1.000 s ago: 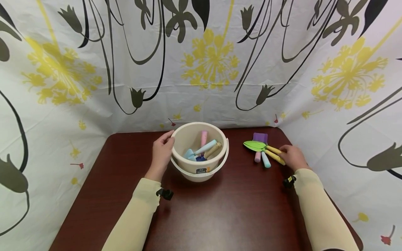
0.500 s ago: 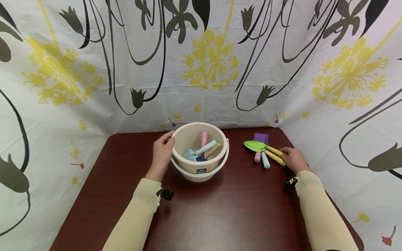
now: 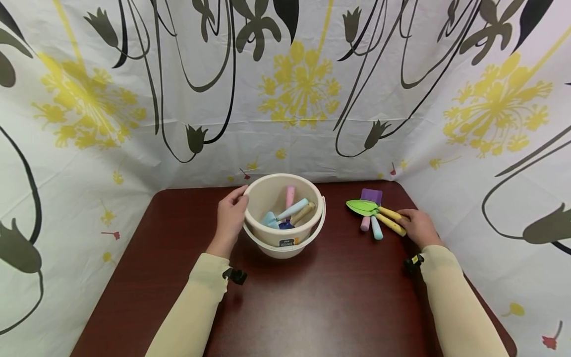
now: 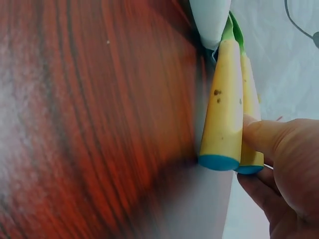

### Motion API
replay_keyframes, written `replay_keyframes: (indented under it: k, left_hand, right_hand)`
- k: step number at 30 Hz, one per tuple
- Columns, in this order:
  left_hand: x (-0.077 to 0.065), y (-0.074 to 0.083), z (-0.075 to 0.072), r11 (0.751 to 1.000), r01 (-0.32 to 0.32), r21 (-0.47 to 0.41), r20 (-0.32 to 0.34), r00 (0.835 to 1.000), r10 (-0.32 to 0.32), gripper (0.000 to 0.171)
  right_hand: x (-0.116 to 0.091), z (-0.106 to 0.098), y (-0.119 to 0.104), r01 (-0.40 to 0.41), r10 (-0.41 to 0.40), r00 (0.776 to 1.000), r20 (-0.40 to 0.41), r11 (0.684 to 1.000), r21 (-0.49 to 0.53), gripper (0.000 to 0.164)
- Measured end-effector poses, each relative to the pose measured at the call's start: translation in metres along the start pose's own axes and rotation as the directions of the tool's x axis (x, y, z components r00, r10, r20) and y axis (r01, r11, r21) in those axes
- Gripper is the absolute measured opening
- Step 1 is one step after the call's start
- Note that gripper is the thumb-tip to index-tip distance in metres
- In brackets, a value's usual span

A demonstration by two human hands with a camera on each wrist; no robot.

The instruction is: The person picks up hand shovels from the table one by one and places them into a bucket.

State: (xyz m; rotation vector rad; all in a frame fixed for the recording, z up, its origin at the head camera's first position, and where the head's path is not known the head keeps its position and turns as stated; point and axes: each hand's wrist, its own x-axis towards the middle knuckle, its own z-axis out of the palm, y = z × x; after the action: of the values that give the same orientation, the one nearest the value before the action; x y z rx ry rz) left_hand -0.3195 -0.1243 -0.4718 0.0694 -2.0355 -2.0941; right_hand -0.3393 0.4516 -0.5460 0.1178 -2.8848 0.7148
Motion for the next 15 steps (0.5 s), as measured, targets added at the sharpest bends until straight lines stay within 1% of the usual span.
replay_keyframes:
  k: [6,15]
  left_hand:
    - [0.0,0.002,0.001,1.0,-0.009,0.018,0.003,1.0,0.009,0.041]
    - [0.001,0.0,0.0,1.0,-0.011,0.024,0.008,1.0,0.011,0.041]
  right_hand:
    - [-0.002,0.001,-0.004,0.032,-0.033,0.998,-0.047,0.999,-0.01,0.032]
    - [-0.005,-0.002,-0.013,0.022,-0.02,0.996,-0.086,0.999,0.032,0.032]
